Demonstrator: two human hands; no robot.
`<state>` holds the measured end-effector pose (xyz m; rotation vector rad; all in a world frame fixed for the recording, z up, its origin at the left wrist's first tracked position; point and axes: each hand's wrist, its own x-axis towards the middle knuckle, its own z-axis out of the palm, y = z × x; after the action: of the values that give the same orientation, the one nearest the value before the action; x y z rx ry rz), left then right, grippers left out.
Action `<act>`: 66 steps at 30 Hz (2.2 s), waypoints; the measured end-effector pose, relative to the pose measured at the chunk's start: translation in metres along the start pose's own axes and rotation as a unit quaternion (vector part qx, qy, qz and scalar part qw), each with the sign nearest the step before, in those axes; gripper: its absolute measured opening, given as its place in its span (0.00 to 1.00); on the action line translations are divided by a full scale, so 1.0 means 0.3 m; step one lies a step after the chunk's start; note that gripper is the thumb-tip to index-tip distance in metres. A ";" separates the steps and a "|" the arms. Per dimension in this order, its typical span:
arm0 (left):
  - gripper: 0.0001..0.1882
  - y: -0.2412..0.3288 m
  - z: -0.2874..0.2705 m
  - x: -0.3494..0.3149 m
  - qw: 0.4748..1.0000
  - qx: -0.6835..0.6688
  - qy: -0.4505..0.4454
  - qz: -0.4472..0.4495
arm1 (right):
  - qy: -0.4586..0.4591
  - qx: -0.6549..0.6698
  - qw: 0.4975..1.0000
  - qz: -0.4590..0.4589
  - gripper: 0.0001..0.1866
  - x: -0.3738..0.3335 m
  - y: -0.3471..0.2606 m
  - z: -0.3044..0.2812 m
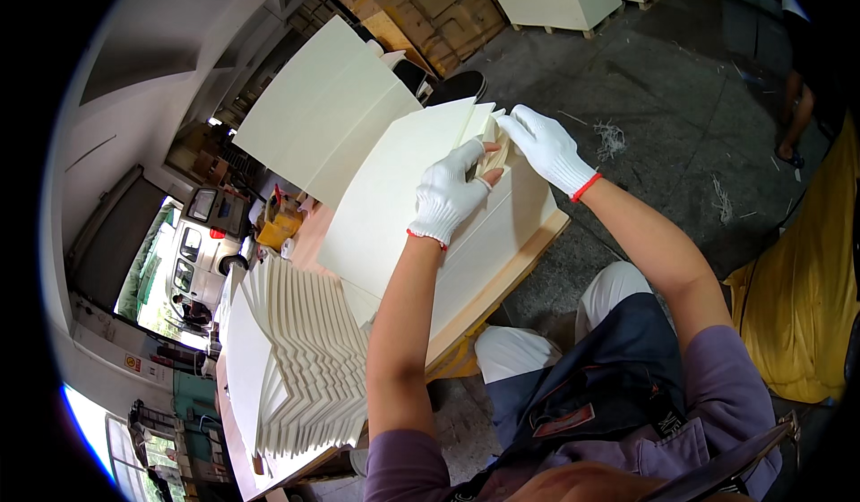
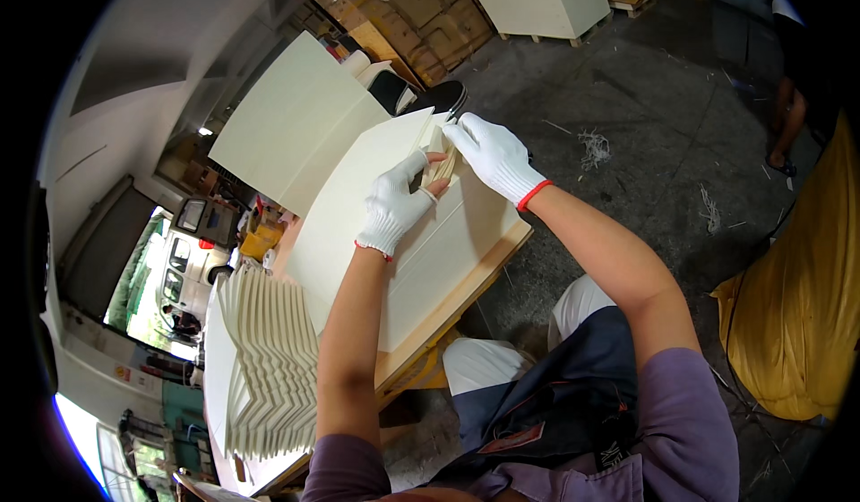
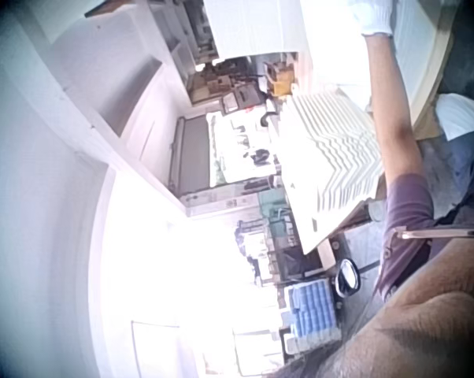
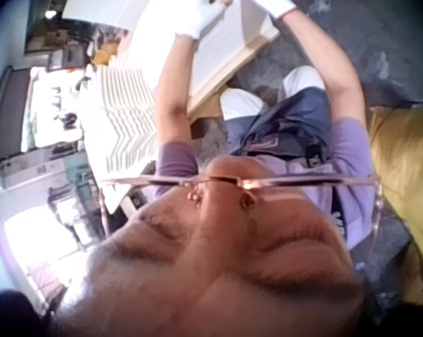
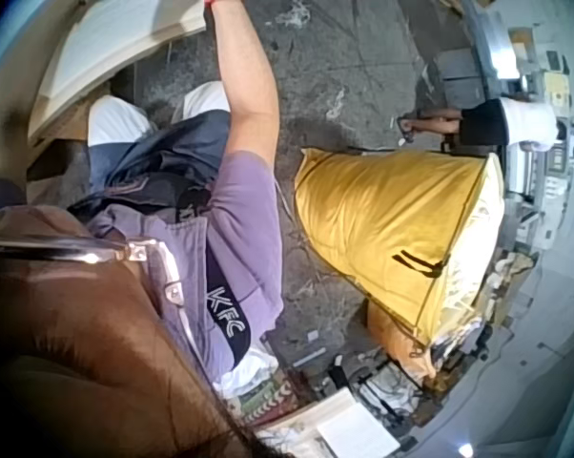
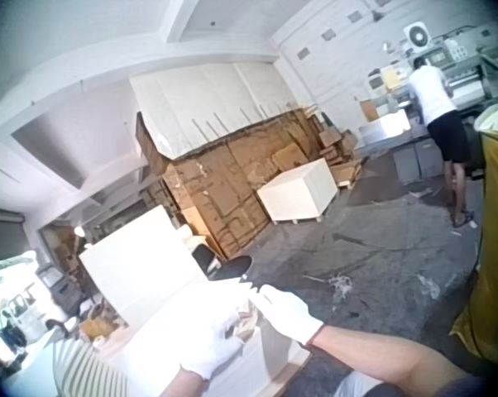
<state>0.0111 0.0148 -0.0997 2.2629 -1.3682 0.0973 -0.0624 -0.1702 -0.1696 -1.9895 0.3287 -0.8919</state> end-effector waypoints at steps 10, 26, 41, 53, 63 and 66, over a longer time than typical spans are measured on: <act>0.26 0.008 0.014 -0.031 0.989 0.086 0.065 0.097 | 0.049 0.003 0.999 0.002 0.27 -0.014 -0.065 -0.067; 0.13 -0.056 0.012 -0.548 0.965 0.102 0.189 0.148 | -0.200 0.617 0.697 0.306 0.23 -0.145 -0.261 0.276; 0.39 -0.057 0.110 -0.892 0.473 -0.840 0.201 -0.176 | -0.170 0.445 0.824 0.307 0.24 -0.329 -0.273 -0.206; 0.22 0.105 -0.073 -0.935 0.721 -0.578 0.262 -0.277 | -0.220 0.433 0.828 0.280 0.24 -0.474 -0.197 -0.368; 0.20 -0.010 -0.628 -1.323 0.683 -0.473 0.556 -0.033 | -0.498 0.473 0.723 0.073 0.23 -0.453 -0.884 0.341; 0.18 -0.028 -0.793 -1.294 0.593 -0.466 0.652 -0.072 | -0.530 0.479 0.698 0.051 0.22 -0.563 -1.131 0.538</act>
<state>-0.1294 0.4391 -0.0125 0.8190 -0.1988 0.6519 -0.1062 0.2118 -0.0219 -1.1425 -0.5983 0.2880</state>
